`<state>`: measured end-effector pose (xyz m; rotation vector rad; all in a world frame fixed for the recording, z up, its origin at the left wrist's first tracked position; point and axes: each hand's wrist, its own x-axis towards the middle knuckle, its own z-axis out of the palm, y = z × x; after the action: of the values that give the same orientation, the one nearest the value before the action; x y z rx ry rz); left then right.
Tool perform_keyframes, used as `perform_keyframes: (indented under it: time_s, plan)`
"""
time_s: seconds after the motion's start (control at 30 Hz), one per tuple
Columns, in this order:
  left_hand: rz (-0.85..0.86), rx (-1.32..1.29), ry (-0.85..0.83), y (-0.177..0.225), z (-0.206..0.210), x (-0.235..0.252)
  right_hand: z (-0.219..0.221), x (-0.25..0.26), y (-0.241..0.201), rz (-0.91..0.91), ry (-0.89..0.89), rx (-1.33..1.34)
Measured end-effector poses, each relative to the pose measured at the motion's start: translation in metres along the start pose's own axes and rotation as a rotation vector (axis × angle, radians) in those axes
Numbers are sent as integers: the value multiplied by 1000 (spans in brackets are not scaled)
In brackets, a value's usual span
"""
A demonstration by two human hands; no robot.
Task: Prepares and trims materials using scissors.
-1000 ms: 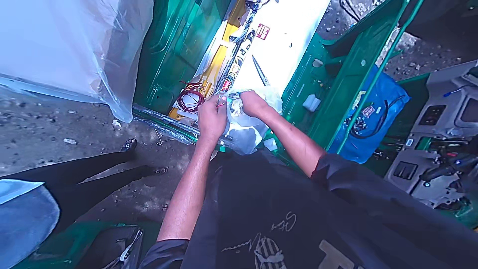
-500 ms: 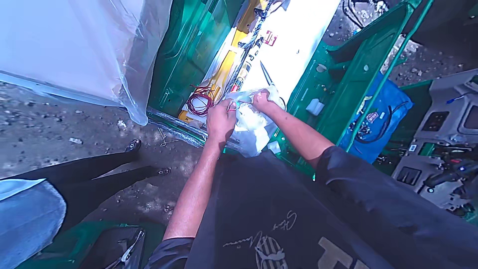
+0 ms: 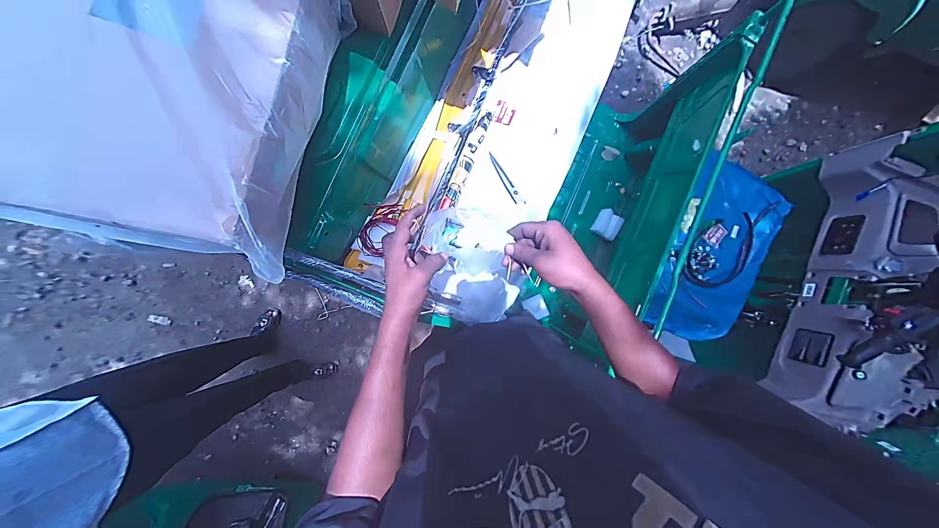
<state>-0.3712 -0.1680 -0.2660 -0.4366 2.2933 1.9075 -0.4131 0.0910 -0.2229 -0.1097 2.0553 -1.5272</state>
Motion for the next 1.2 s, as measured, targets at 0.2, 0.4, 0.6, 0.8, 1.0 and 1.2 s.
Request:
perform_keyframes:
  time_s: [0.2, 0.4, 0.6, 0.8, 1.0, 1.2]
  plan:
    - [-73, -332, 2, 25, 42, -50, 5, -32, 13, -4, -108, 408]
    - [-52, -377, 101, 29, 73, -62, -1, -49, 31, -115, -14, 241]
    - [-54, -412, 210, 32, 71, -73, -62, 49, 154, 16, 475, -434]
    - [-8, -438, 295, 40, 72, -87, -42, 98, 188, 173, 331, -872]
    - [7, -410, 402, 47, 70, -92, -24, 103, 168, 282, 225, -866]
    - [46, -464, 388, 51, 60, -88, -33, 119, 149, 381, 176, -824]
